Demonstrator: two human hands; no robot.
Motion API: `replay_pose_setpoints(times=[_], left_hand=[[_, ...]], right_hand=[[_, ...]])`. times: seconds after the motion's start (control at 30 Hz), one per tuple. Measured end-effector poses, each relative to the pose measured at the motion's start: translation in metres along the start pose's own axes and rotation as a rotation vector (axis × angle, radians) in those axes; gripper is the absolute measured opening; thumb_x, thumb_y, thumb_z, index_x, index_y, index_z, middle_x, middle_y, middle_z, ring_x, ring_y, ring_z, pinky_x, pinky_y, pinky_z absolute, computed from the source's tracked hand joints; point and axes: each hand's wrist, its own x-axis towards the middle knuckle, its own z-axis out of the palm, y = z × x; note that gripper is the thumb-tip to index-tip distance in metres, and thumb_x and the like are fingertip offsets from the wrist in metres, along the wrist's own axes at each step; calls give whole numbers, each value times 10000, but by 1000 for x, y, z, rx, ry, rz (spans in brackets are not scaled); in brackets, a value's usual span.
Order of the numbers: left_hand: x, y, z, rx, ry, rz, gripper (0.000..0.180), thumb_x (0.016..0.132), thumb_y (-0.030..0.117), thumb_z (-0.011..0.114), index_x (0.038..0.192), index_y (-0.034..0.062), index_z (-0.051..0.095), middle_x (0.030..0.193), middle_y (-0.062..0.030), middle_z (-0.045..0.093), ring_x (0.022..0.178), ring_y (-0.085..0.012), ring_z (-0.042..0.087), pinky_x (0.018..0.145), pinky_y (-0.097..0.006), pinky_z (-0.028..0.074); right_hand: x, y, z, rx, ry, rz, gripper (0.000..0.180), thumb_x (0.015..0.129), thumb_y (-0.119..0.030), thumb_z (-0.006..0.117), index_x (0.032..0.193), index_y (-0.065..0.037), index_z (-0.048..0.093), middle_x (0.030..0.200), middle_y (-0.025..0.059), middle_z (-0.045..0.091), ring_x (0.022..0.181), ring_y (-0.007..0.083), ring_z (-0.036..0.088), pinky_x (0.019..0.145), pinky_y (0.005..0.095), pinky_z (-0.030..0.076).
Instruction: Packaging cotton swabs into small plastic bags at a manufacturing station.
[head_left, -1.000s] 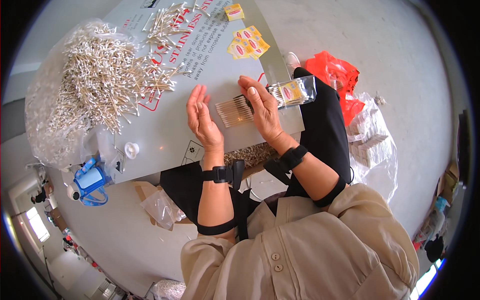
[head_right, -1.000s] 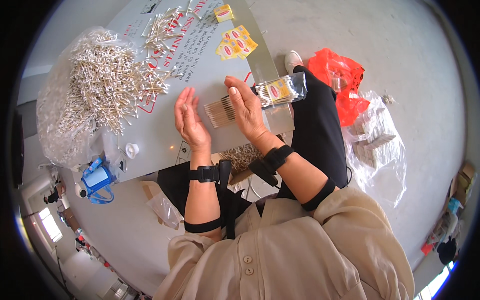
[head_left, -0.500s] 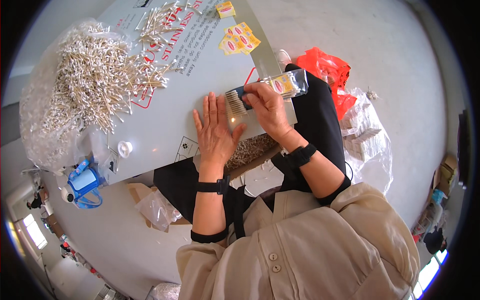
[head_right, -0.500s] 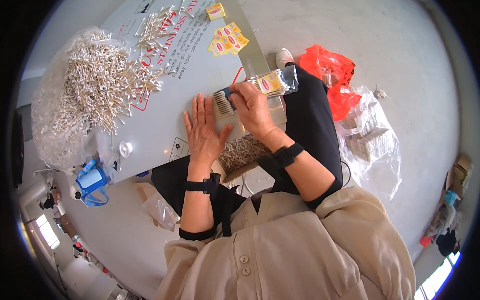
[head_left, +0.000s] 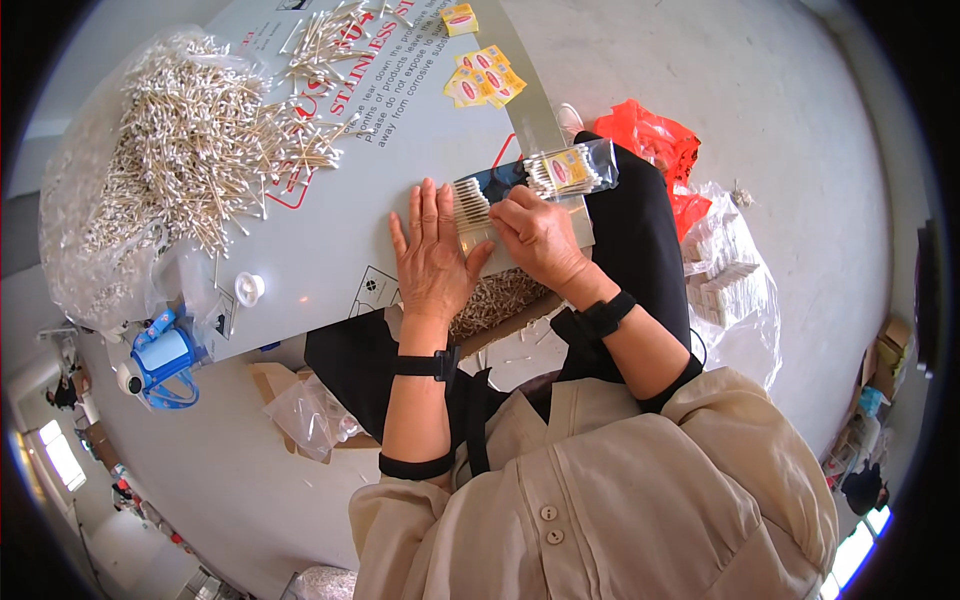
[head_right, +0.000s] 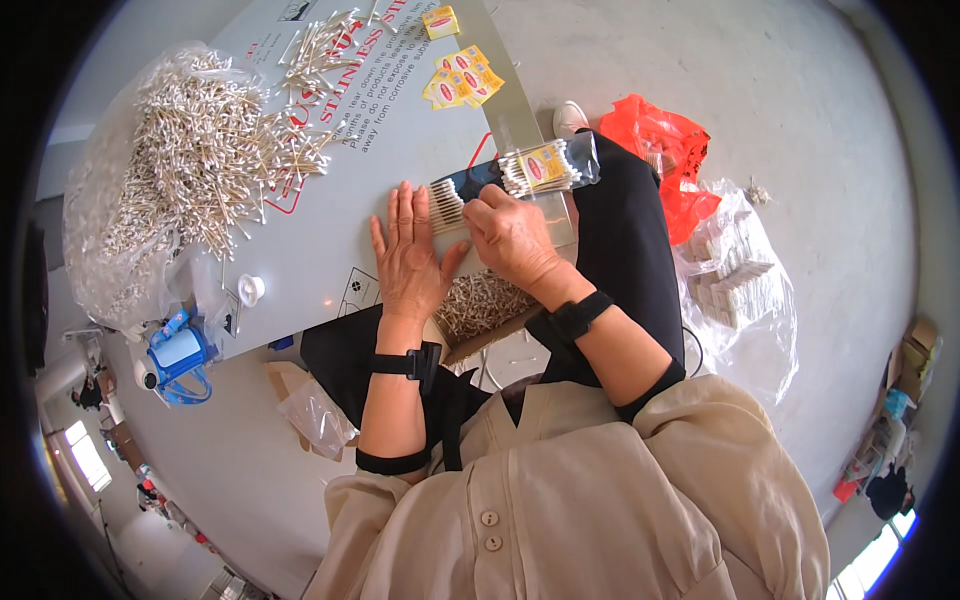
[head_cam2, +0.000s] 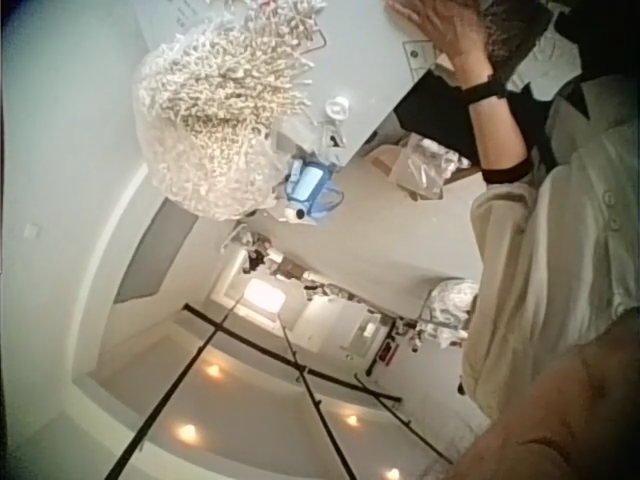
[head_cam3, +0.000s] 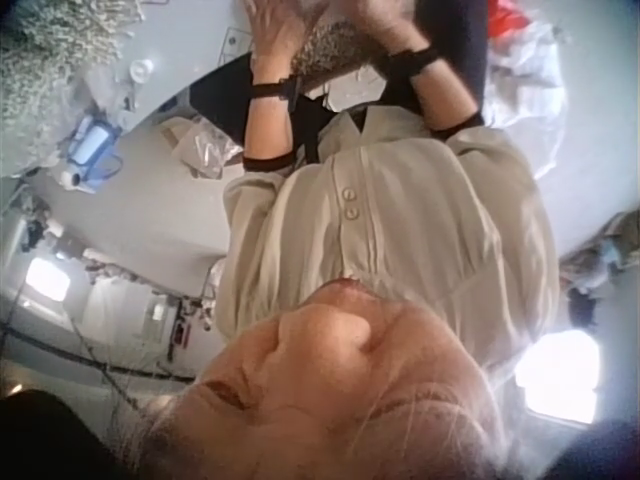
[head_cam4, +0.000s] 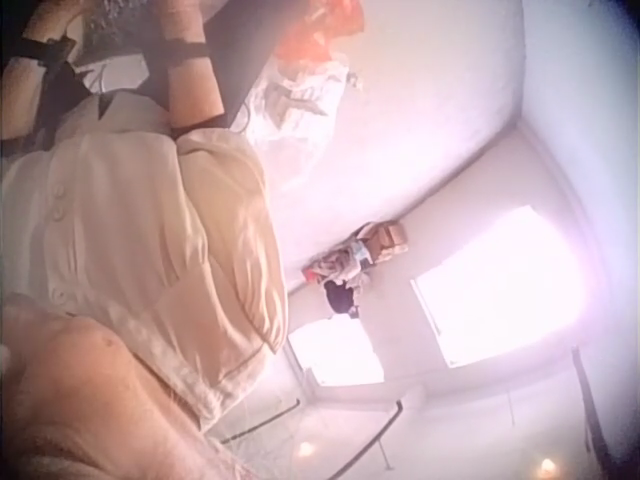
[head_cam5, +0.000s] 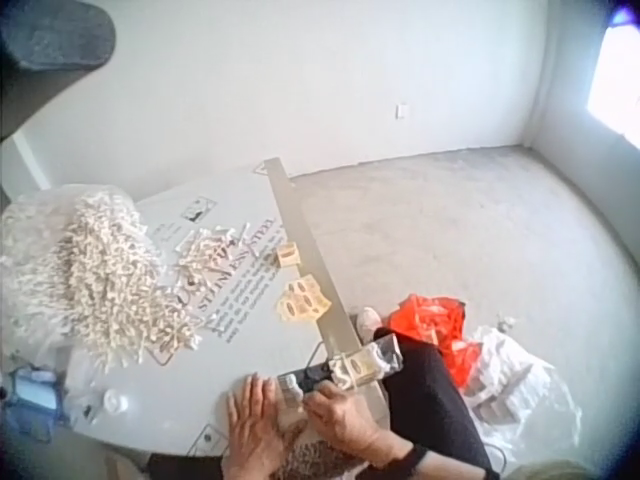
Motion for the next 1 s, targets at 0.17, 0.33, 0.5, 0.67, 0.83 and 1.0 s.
replay_pose_setpoints(times=[0.17, 0.33, 0.5, 0.67, 0.83, 1.0], left_hand=[[0, 0, 2, 14, 3, 0, 894, 870, 571, 581, 1535, 88, 230, 1595, -138, 236, 1484, -305, 202, 1184, -562, 115], [0, 1, 2, 19, 5, -4, 897, 867, 583, 578, 1533, 88, 236, 1594, -131, 241, 1484, -299, 203, 1185, -560, 115], [1, 1, 1, 20, 2, -8, 892, 867, 571, 587, 1531, 87, 240, 1594, -130, 242, 1484, -297, 203, 1185, -558, 116], [1, 1, 1, 23, 2, -6, 887, 867, 559, 596, 1527, 78, 248, 1591, -131, 248, 1482, -299, 208, 1185, -557, 117], [1, 2, 1, 17, 9, -11, 877, 868, 556, 597, 1521, 76, 259, 1590, -132, 251, 1482, -299, 209, 1185, -557, 118], [1, 3, -1, 31, 2, -13, 880, 867, 556, 600, 1519, 73, 260, 1590, -131, 250, 1483, -291, 209, 1187, -555, 119]], right_hand=[[-2, 1, 0, -24, -39, -26, 43, 824, -104, 649, 846, -71, 631, 801, 97, 573, 711, 337, 629, 607, 432, 515], [0, -1, 1, -9, 33, 8, 99, 807, -101, 659, 902, -73, 651, 806, 93, 577, 727, 325, 632, 607, 427, 513], [1, 1, 3, -36, 18, -4, 89, 814, -97, 654, 900, -76, 651, 795, 94, 575, 711, 322, 632, 600, 427, 512], [1, -1, 2, -40, -10, -12, 95, 822, -98, 650, 916, -81, 648, 786, 95, 577, 705, 327, 631, 596, 433, 513], [4, -7, 1, -13, 27, 80, 136, 833, -112, 645, 967, -88, 646, 821, 99, 600, 719, 346, 635, 609, 443, 517], [6, -7, 2, -64, 8, 85, 149, 837, -124, 643, 983, -95, 651, 831, 97, 603, 718, 342, 638, 615, 445, 520]])
